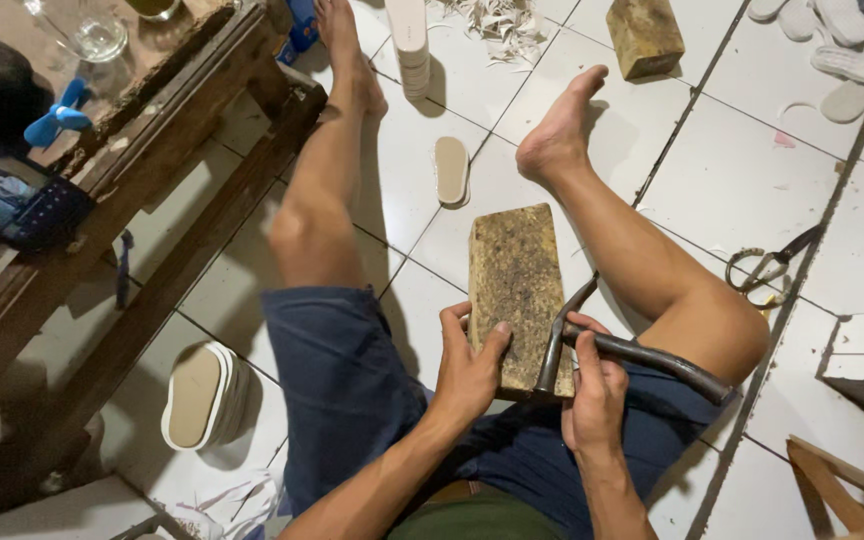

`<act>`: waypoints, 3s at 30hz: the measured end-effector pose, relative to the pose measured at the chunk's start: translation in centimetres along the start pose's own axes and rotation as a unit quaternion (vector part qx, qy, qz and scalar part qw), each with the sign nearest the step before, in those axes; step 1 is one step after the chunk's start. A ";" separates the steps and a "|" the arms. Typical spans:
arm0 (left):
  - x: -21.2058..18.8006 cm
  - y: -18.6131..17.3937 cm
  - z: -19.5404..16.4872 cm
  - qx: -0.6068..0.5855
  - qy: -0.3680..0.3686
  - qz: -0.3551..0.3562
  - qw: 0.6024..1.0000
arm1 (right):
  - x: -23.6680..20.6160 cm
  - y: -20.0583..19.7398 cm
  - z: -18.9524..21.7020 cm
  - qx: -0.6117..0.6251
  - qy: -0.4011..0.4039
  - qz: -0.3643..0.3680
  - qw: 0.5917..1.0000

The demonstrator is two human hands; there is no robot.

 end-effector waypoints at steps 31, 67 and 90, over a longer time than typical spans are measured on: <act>0.0 -2.9 -1.6 -0.003 0.096 0.075 0.993 | -3.3 3.5 1.4 -0.136 -0.159 0.008 0.978; 0.2 -5.0 5.9 0.036 -0.054 0.108 0.992 | -4.8 -0.3 -4.6 -0.162 -0.026 0.037 0.986; 5.8 -5.7 14.3 0.331 -0.046 0.041 0.942 | -0.1 -1.3 -8.8 -0.255 0.088 0.048 0.962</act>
Point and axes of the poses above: each hand's wrist, its own x-axis towards the middle knuckle, its own y-axis out of the palm, z = x × y, the point moved 6 cm from there along x, towards the middle knuckle, and after that the axes turned 11 degrees about z, right-handed, at the moved point
